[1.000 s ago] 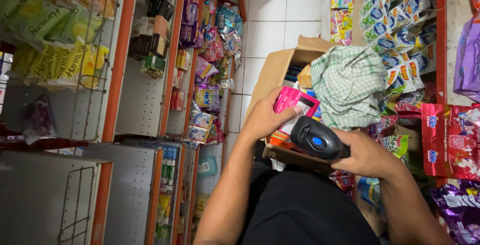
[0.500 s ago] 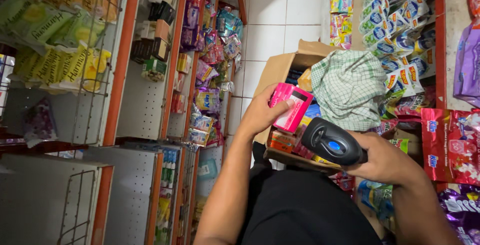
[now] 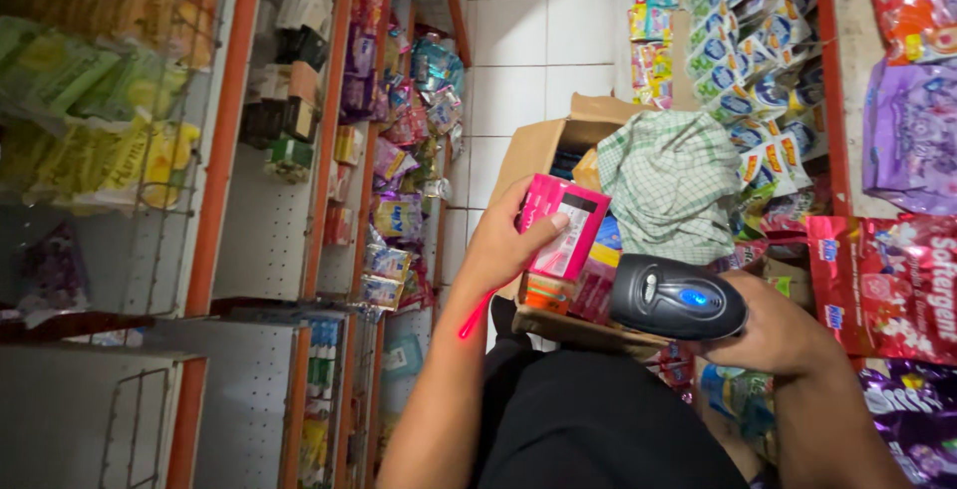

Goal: The person removes boxes of soap from a cardboard box on the floor, scans each one with a handheld barcode scanner, and places the items onto store shelves.

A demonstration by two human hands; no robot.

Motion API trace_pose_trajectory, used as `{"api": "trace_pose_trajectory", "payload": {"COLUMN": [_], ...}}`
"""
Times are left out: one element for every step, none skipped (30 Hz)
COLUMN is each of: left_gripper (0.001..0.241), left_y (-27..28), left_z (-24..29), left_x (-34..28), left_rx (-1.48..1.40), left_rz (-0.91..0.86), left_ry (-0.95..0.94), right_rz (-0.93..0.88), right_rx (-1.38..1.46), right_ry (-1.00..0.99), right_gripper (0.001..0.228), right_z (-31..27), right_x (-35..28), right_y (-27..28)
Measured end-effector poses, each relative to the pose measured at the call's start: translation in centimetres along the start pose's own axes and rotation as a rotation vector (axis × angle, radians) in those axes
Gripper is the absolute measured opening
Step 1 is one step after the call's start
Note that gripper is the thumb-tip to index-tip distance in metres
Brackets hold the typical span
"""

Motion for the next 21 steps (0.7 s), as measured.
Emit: {"api": "trace_pose_trajectory", "payload": {"left_gripper": [0.058,0.059,0.060,0.063,0.065,0.067,0.067,0.066,0.066,0.068,0.070,0.073,0.075,0.077,0.079,0.082,0.084,0.087,0.088,0.088,0.088], "left_y": [-0.5,-1.1,-1.4,-1.6,-1.6,-1.6,-1.8,-2.1,-2.2,-2.4,-2.7,-2.9,-3.0,-3.2,-3.2,-3.0,-3.0,-3.1,-3.1,-3.1,-3.2], "left_z": [0.3,0.5,0.9,1.1,1.3,1.3,1.1,0.8,0.8,0.6,0.2,-0.1,0.0,0.2,0.4,0.4,0.2,0.1,0.2,0.4,0.5], "left_x": [-0.2,-0.5,-0.5,-0.4,-0.3,-0.1,-0.4,-0.7,-0.3,-0.1,-0.2,-0.4,-0.5,-0.7,-0.7,-0.7,-0.9,-1.1,-1.0,-1.0,-1.1], "left_rx": [-0.042,-0.084,-0.122,-0.135,-0.145,-0.155,-0.171,-0.188,-0.202,-0.307,-0.412,-0.518,-0.536,-0.555,-0.573,-0.549,-0.528,-0.507,-0.519,-0.530,-0.546], "left_rz": [-0.025,-0.050,-0.074,-0.064,-0.051,-0.038,-0.039,-0.040,-0.047,-0.065,-0.080,-0.094,-0.119,-0.144,-0.165,-0.154,-0.143,-0.131,-0.133,-0.135,-0.138], "left_ry": [-0.016,-0.032,-0.053,-0.048,-0.042,-0.037,-0.035,-0.032,-0.043,-0.016,0.017,0.051,0.043,0.035,0.027,0.034,0.046,0.058,0.054,0.049,0.050], "right_rz": [0.012,0.048,0.085,0.122,0.143,0.163,0.179,0.189,0.208,0.226,0.231,0.236,0.240,0.253,0.263,0.272,0.274,0.276,0.279,0.283,0.286], "right_rx": [0.003,0.032,0.061,0.090,0.099,0.108,0.123,0.091,0.052,0.012,0.012,0.011,0.009,0.006,0.003,0.000,0.012,0.024,0.032,0.028,0.024], "right_ry": [0.010,-0.038,-0.079,-0.120,-0.097,-0.074,-0.064,-0.081,-0.089,-0.098,-0.066,-0.034,0.005,-0.003,-0.010,-0.017,-0.005,0.007,0.025,0.028,0.025], "right_gripper": [0.053,0.057,0.062,0.066,0.066,0.066,0.065,0.063,0.061,0.060,0.063,0.066,0.069,0.071,0.074,0.077,0.078,0.079,0.081,0.080,0.079], "right_z": [0.5,1.4,2.1,2.6,2.6,2.5,2.5,2.5,2.4,2.0,1.3,0.5,-0.3,-0.9,-1.4,-1.8,-2.3,-2.6,-2.9,-2.9,-2.8], "right_x": [-0.3,-0.8,-0.9,-1.1,-1.0,-0.7,-1.1,-1.5,-1.4,-1.2,-1.3,-1.4,-1.4,-1.4,-1.3,-1.1,-1.3,-1.4,-1.3,-1.1,-1.1], "right_y": [0.1,0.4,0.6,1.0,1.1,1.3,1.0,0.7,1.0,1.3,1.2,1.2,1.2,1.2,1.2,1.2,1.0,0.8,0.8,0.9,0.8]}}
Point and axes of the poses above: each hand's wrist, its own x-axis towards the middle knuckle, its own y-axis out of the back of the hand, z = x × y, the point moved 8 cm from there along x, towards the middle knuckle, and after that the axes turned 11 degrees about -x, right-handed, at the moved point
